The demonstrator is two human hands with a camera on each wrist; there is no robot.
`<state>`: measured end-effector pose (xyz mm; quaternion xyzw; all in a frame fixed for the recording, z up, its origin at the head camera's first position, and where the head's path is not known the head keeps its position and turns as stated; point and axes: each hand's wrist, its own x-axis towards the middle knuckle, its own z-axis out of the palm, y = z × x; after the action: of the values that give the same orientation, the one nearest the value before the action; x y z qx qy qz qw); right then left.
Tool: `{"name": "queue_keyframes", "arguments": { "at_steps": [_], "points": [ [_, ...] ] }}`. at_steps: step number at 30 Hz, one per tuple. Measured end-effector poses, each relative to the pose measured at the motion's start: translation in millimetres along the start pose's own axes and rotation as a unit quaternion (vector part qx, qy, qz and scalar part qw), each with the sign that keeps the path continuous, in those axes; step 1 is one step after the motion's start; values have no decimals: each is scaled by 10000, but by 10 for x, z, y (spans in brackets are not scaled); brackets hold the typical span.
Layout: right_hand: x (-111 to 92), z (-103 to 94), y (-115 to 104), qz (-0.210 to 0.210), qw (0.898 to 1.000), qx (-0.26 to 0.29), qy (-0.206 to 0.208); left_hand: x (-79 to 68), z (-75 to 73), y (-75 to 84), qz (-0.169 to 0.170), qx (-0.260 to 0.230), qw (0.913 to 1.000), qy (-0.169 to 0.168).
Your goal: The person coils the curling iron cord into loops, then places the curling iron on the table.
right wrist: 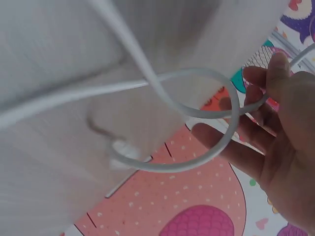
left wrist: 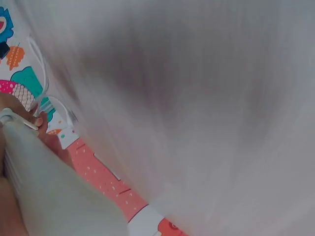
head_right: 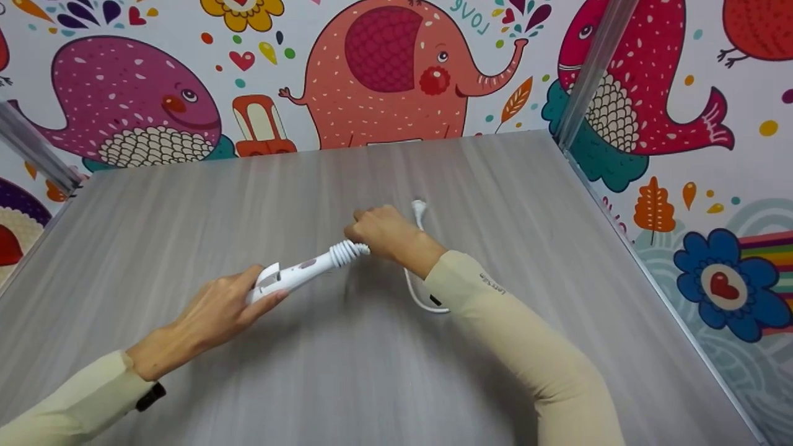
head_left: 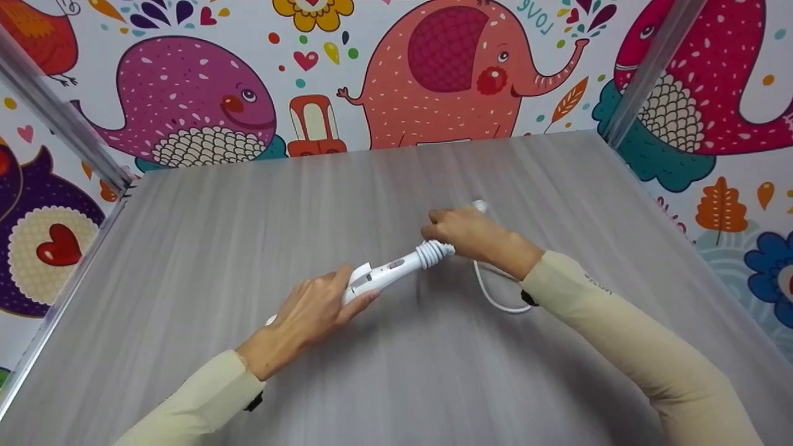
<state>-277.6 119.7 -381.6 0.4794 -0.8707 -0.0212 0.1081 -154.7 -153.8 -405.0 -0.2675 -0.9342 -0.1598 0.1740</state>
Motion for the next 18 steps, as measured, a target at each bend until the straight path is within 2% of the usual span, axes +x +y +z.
{"name": "queue_keyframes", "arguments": {
  "at_steps": [7, 9, 12, 15, 18],
  "points": [
    [136, -261, 60, 714, 9950, 202, 662, 107, -113, 1, -383, -172, 9989, 226],
    [148, -308, 72, 784, 9934, 122, 833, 118, -127, 8, -418, -187, 9985, 284],
    [123, -335, 101, 847, 9916, 279, 941, 119, -127, 16, -425, -209, 9985, 261],
    [81, -303, 164, 896, 9889, 824, 855, 98, -123, 26, -405, -265, 9987, 129],
    [48, -270, 241, 999, 9792, 1678, 551, 75, -121, 39, -305, -312, 9990, -26]
  ]
}}
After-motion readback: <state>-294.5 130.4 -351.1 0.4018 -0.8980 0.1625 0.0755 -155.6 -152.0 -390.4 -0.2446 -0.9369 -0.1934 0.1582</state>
